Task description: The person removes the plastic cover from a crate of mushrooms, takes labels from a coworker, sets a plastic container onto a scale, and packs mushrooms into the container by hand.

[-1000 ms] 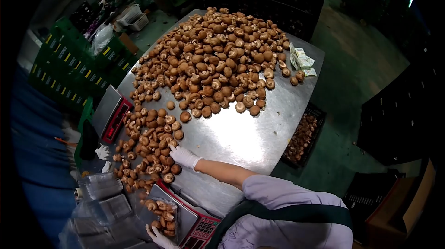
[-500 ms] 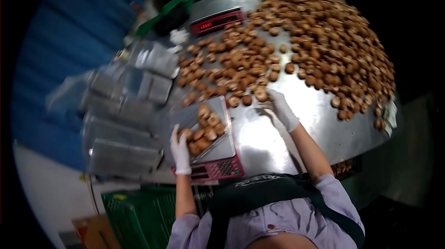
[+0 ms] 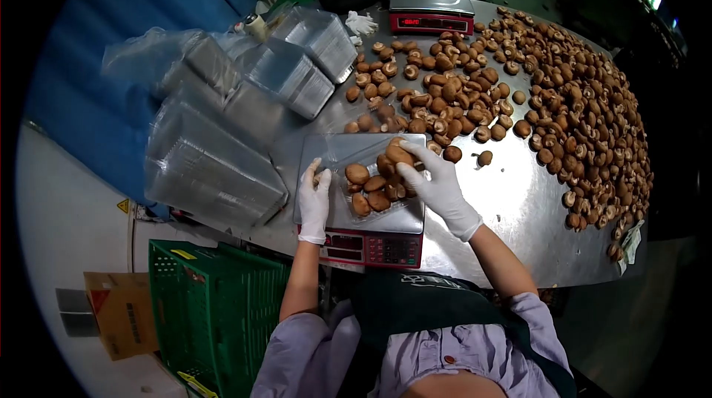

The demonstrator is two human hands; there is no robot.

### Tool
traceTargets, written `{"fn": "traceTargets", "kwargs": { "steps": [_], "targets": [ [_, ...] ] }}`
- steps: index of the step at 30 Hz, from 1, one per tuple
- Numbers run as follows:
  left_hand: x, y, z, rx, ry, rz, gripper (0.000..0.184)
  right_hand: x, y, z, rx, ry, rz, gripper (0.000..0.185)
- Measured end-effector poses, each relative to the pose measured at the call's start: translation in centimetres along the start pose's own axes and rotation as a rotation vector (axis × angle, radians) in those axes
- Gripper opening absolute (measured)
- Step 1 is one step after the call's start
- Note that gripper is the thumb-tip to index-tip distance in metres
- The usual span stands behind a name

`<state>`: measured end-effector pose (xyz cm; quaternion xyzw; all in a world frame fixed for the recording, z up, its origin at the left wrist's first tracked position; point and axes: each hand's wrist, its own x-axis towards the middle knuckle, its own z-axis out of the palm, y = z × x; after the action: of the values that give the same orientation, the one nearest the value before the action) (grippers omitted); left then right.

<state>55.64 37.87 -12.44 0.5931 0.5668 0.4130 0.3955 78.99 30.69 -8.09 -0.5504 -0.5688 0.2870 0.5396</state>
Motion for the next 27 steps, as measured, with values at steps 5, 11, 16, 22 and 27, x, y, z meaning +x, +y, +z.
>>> {"fn": "traceTargets", "kwargs": {
  "steps": [5, 11, 16, 22, 27],
  "targets": [
    [1.5, -1.4, -1.2, 0.016, -0.001, 0.040, 0.040, 0.9, 1.6, 4.2, -0.946, -0.206, -0.518, 0.040],
    [3.5, 0.0, -1.7, -0.219, -0.066, -0.193, 0.038, 0.6, 0.4, 1.4, -0.632, -0.079, -0.305, 0.043],
    [6.6, -0.7, -0.8, -0.307, -0.083, -0.320, 0.040, -0.7, 0.5, -3.5, -0.429, 0.116, -0.093, 0.035],
    [8.6, 0.5, 0.6, -0.505, -0.162, -0.373, 0.046, -2.5, 1.0, -6.0, -0.301, 0.169, 0.164, 0.031],
    [7.3, 3.1, 0.1, -0.650, -0.007, -0.190, 0.051, -2.9, 1.4, -5.8, -0.234, 0.147, 0.196, 0.030]
  ]
}}
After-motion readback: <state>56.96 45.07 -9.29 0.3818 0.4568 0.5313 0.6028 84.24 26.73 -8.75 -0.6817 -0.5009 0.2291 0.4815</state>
